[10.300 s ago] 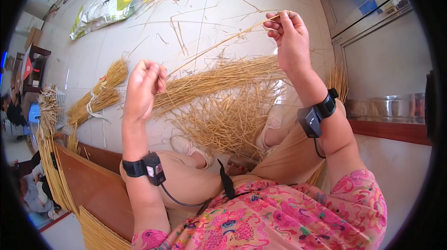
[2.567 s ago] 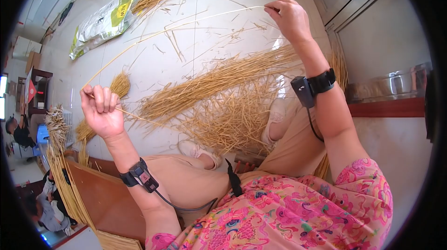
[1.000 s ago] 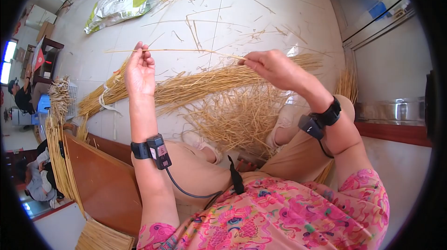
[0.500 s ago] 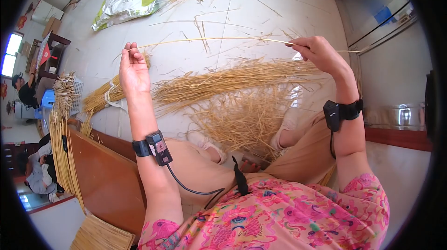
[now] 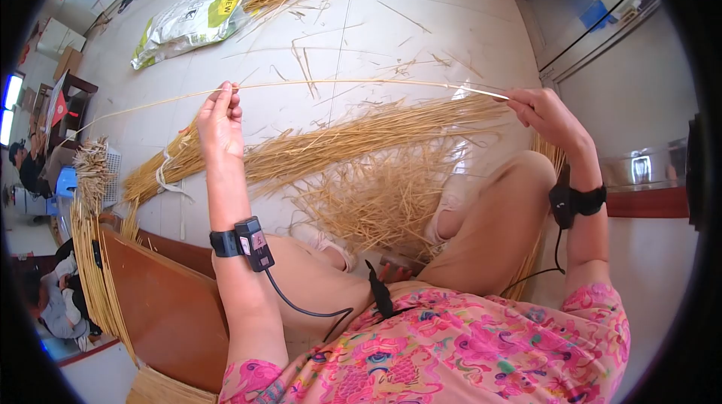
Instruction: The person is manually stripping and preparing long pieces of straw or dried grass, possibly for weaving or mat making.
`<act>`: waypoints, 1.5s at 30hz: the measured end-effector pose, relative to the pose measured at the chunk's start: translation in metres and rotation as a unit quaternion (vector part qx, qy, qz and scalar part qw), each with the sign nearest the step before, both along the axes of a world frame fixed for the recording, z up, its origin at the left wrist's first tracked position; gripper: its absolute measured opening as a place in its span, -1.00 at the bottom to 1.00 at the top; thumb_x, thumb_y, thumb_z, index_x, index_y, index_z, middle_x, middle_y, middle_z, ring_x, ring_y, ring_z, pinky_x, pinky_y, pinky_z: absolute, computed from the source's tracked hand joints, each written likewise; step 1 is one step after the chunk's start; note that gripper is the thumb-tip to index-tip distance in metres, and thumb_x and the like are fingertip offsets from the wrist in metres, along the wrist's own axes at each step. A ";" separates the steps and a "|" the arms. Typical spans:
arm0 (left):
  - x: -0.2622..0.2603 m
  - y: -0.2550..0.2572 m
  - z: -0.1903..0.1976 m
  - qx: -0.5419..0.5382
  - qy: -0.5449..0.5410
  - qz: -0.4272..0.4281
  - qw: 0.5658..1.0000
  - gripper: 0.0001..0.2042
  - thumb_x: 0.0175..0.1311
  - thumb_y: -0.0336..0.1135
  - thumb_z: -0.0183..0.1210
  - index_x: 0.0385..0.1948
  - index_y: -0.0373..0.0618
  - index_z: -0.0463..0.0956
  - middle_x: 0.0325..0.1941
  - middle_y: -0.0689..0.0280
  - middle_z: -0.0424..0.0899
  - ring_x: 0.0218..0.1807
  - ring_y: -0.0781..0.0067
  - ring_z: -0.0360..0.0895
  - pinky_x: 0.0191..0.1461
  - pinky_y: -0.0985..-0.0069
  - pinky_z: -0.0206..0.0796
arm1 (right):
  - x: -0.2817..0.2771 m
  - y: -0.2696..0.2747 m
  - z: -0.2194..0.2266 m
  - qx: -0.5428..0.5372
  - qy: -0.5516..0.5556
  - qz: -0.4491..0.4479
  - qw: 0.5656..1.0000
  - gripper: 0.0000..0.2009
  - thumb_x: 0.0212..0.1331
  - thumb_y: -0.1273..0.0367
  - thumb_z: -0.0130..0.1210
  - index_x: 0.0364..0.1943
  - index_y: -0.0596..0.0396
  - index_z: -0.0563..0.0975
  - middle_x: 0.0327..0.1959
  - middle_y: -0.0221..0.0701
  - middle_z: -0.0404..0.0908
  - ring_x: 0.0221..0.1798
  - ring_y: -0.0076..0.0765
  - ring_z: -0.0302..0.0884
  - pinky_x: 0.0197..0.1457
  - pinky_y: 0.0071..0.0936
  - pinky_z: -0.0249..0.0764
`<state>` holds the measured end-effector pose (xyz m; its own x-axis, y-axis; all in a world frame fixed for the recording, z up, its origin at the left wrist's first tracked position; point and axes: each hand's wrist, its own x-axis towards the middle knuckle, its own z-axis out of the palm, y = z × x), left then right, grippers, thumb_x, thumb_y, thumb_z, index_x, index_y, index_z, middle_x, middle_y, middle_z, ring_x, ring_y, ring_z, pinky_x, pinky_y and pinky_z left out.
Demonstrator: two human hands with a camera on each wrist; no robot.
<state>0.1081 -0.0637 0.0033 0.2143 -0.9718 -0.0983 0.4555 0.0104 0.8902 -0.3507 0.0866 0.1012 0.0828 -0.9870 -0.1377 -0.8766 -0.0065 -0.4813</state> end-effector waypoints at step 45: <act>-0.118 0.056 -0.024 0.050 0.270 -0.262 0.925 -0.77 0.42 -0.19 -0.14 -0.43 -0.07 0.35 -0.48 0.38 0.41 -0.43 0.57 0.28 -0.28 0.63 0.22 | 0.194 -0.082 -0.100 -0.299 -0.210 0.077 0.928 -0.91 -0.07 0.43 0.09 -0.59 0.14 0.48 -0.66 -0.20 0.50 -0.60 -0.08 0.49 -0.52 -0.29 0.42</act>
